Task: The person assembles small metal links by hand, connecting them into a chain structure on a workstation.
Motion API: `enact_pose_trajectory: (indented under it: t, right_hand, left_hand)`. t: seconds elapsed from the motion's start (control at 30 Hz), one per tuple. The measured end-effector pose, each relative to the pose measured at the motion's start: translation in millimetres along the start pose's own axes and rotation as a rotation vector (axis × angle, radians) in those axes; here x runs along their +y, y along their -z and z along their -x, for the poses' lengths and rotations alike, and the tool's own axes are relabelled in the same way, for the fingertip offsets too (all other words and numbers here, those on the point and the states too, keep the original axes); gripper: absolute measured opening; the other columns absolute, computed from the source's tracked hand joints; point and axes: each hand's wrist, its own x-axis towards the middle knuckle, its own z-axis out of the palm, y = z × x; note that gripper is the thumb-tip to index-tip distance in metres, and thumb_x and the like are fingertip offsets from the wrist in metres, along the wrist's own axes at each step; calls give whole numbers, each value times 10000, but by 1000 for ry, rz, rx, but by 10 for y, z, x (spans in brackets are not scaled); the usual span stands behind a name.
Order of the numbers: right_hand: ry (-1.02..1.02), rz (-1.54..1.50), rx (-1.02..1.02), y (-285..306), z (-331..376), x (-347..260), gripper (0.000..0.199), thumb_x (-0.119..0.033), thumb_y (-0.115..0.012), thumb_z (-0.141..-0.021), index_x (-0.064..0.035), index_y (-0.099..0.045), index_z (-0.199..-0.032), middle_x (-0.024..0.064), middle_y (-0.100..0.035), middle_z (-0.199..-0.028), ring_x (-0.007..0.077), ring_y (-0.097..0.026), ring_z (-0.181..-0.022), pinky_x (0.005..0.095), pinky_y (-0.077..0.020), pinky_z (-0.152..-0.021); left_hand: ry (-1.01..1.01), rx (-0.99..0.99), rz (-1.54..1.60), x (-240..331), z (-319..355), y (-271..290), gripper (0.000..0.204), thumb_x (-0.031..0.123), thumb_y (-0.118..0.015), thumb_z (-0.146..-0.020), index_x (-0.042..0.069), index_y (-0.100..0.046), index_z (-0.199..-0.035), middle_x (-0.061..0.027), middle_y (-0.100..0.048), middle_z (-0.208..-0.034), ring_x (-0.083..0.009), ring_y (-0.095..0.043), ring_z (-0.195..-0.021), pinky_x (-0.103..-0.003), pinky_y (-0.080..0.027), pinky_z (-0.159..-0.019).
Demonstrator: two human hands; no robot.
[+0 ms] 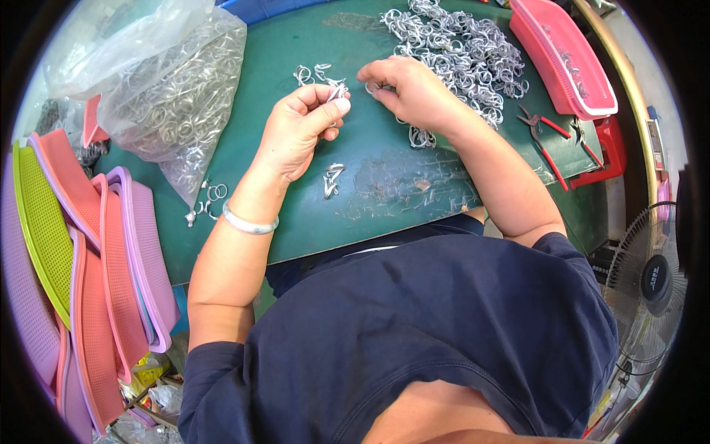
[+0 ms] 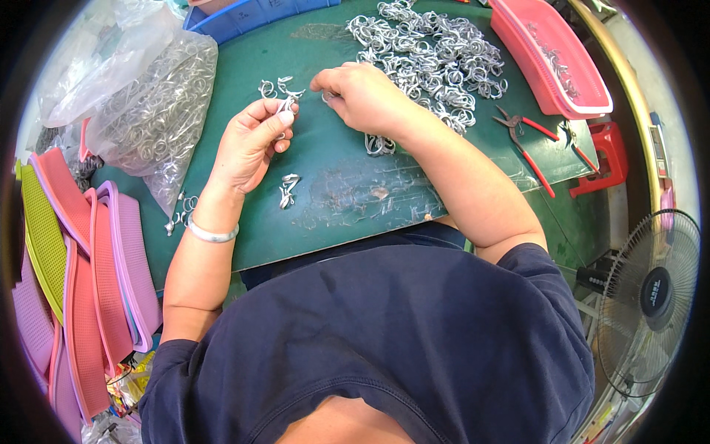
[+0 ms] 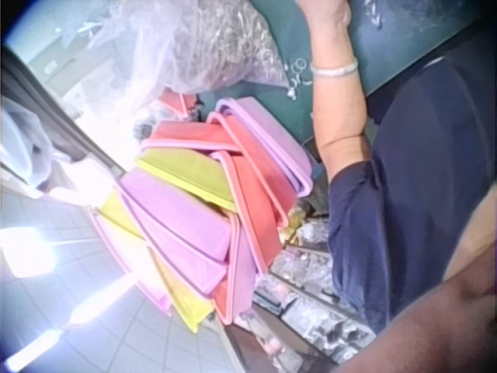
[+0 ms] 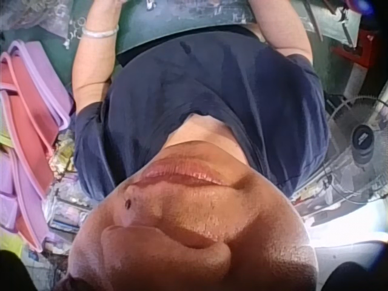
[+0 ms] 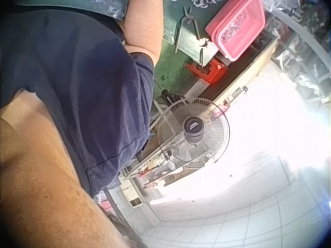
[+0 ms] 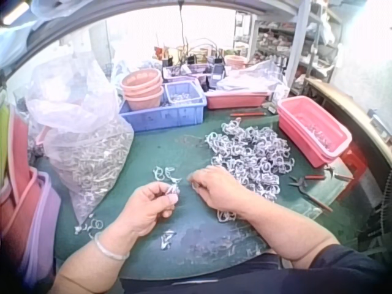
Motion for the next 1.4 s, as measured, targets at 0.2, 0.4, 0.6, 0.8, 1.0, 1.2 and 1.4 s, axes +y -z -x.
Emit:
enact_pose_trajectory:
  t: [0.2,0.4,0.6,0.8,1.0,1.2,1.4]
  right_hand:
    - [-128,-421,33,28,-7,-62,248,-12,-584,-777,-23,-570,-1025,62,-628,-893,132,-595,-862,270,-467,-768]
    - [-136,-739,46,13,-18,-86,257,5,-562,-804,15,-537,-1060,75,-621,-921,120,-584,-890,251,-463,-796]
    - [-170,-933,2,-22,-7,-134,250,-2,-547,-825,20,-522,-1073,72,-620,-917,110,-585,-876,231,-469,-783]
    - [-226,-894,-6,-5,-10,-192,221,-32,-546,-834,27,-535,-1047,63,-624,-875,100,-586,-821,220,-474,-739]
    - [-182,-622,-4,53,-1,-173,245,-90,-592,-802,-9,-555,-1031,64,-624,-814,118,-582,-752,228,-461,-677]
    - [28,395,-278,250,110,-29,422,-107,-670,-655,-55,-547,-1055,93,-543,-982,278,-515,-904,374,-424,-792]
    - [23,65,-299,147,52,-31,380,-21,-637,-659,-35,-543,-1027,111,-569,-956,280,-543,-916,348,-433,-783]
  left_hand:
    - [62,54,90,7,-13,52,141,153,-510,-858,30,-572,-889,-100,-604,-902,-132,-578,-746,-227,-469,-583]
    - [76,56,202,63,29,-9,186,130,-513,-832,14,-537,-974,-116,-593,-884,-158,-590,-743,-240,-494,-606]
    - [61,16,58,10,13,-84,224,176,-509,-866,43,-531,-1044,-68,-594,-871,-128,-587,-737,-227,-489,-593]
    - [62,26,21,-34,-9,-27,188,205,-481,-895,51,-571,-956,-22,-600,-784,-84,-561,-655,-196,-444,-533]
    - [131,-24,101,-26,-10,7,189,206,-484,-893,42,-574,-919,-21,-589,-733,-88,-545,-604,-196,-425,-512]
    - [152,-34,165,-29,-35,49,191,186,-491,-885,23,-573,-942,-42,-598,-755,-112,-567,-634,-211,-444,-528]
    - [110,-64,239,15,-21,46,235,140,-458,-868,11,-531,-1051,-86,-603,-922,-152,-588,-773,-237,-464,-577]
